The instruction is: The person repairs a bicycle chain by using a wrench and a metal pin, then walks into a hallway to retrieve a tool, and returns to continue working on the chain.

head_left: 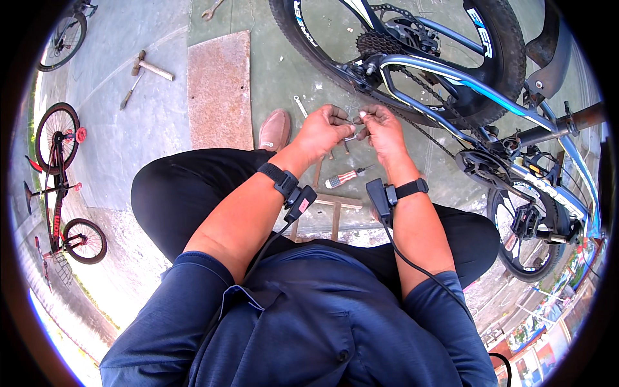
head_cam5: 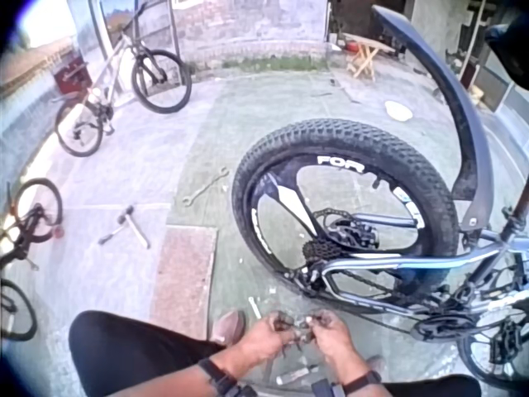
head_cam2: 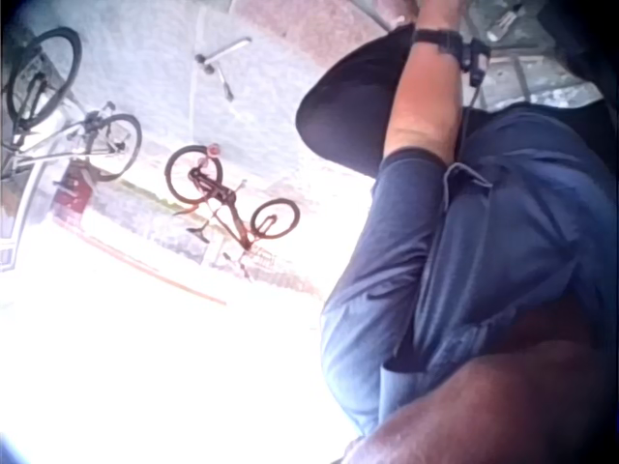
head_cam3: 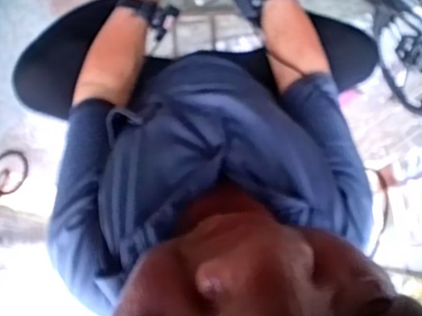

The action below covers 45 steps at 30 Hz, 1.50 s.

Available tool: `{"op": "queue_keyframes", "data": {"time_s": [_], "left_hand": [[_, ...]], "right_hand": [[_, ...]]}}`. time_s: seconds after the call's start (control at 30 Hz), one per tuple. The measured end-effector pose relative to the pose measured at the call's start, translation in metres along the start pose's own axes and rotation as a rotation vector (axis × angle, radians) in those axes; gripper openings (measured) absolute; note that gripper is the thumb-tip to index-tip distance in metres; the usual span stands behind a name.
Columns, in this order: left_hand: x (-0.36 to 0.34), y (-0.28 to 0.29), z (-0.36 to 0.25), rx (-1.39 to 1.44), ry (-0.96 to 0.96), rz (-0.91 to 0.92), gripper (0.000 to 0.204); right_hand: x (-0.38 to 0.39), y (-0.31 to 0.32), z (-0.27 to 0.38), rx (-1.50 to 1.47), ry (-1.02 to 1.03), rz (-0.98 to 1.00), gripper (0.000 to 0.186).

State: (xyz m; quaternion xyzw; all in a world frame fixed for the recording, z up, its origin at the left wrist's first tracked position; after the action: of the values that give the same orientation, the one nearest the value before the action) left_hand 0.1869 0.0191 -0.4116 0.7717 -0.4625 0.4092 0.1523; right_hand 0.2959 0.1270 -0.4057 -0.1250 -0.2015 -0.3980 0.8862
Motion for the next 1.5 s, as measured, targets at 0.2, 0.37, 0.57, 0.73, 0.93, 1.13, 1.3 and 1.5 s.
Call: {"op": "queue_keyframes", "data": {"time_s": [0.2,0.37,0.57,0.73,0.93,1.13,1.3,1.5], "left_hand": [[0.006,-0.01,0.004,-0.065,0.045,-0.08,0.044],[-0.001,0.002,0.016,-0.018,-0.012,-0.218,0.029],[0.003,0.01,0.0,-0.205,-0.185,-0.34,0.023],[0.004,0.006,-0.012,-0.35,-0.212,-0.359,0.023],[-0.004,0.005,-0.014,-0.162,-0.116,-0.286,0.024],[-0.009,0.007,-0.009,0.134,0.075,-0.141,0.022],[-0.009,0.003,-0.019,0.079,0.135,-0.026,0.022],[-0.032,0.011,-0.019,0.058,0.178,-0.028,0.028]], "right_hand": [[-0.003,-0.001,-0.009,-0.03,0.075,-0.041,0.011],[-0.008,0.003,-0.014,0.081,0.166,-0.083,0.01],[-0.012,0.009,-0.015,0.203,0.208,-0.085,0.012],[-0.021,0.01,-0.024,0.453,0.466,0.046,0.015],[-0.014,0.005,-0.015,0.248,0.215,0.011,0.014],[-0.014,0.006,-0.009,0.268,0.195,0.051,0.016],[-0.019,0.018,-0.023,0.531,0.496,0.095,0.017],[-0.017,0.007,-0.014,0.333,0.33,0.08,0.016]]}}
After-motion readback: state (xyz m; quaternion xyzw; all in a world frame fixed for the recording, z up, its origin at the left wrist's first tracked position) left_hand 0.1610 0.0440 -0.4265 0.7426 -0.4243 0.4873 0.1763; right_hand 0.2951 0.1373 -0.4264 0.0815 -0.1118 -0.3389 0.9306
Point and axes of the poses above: each hand's wrist, its own x-axis away from the middle knuckle, its own y-axis out of the back of the hand, z = x × y, the point moved 4 cm from there along -x, towards the middle knuckle, and after that the axes turned 13 degrees about y, right-handed, at the moved point
